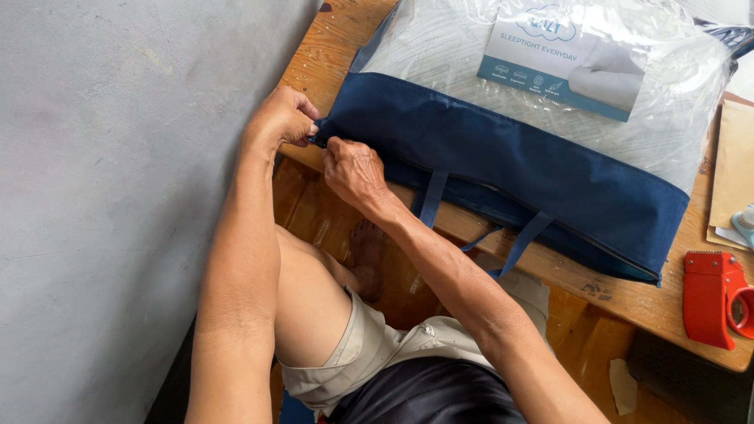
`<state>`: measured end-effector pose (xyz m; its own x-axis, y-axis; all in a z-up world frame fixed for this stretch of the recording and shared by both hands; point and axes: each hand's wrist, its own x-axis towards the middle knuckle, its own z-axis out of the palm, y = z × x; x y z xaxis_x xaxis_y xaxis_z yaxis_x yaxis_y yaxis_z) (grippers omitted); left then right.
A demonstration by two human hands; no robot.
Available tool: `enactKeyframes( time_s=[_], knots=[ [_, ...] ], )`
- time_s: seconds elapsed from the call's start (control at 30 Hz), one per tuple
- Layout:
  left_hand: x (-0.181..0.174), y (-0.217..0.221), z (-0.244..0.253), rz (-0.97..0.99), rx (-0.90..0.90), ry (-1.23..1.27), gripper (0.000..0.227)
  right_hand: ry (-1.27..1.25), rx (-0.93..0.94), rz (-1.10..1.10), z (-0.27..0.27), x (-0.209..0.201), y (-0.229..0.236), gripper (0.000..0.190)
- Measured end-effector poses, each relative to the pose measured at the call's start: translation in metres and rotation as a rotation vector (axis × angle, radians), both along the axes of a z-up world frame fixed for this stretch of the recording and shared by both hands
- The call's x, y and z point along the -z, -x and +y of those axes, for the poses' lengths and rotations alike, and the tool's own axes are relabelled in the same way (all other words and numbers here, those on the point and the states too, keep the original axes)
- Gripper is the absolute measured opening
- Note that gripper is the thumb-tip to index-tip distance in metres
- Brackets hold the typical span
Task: The person cleans a packaged pillow inside a blue tote bag using a green sponge. They wipe the plastic-wrapped pillow and the bag's fabric surface repeatedly, focusing on the front and sides.
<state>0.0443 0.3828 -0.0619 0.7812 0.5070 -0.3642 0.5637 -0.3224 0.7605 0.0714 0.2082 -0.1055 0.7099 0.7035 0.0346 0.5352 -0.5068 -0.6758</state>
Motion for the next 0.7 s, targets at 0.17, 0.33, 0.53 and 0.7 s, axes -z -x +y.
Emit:
enactKeyframes(
  time_s=[0.17,0.33,0.53,0.7],
  knots=[
    [0.021,-0.011,0.006,0.007,-0.094,-0.202,0.028,0.085,0.016,0.015,-0.029,-0.001,-0.01,0.028],
    [0.047,-0.025,0.01,0.054,-0.091,-0.354,0.034,0.106,0.037,-0.004,-0.067,-0.007,-0.009,0.026],
    [0.038,-0.028,-0.01,0.105,-0.131,-0.396,0.024,0.151,0.048,0.027,-0.089,-0.018,-0.011,0.03],
    [0.067,-0.034,0.008,0.121,-0.107,-0.449,0.021,0.25,0.091,-0.006,-0.112,-0.004,-0.016,0.036]
  ],
)
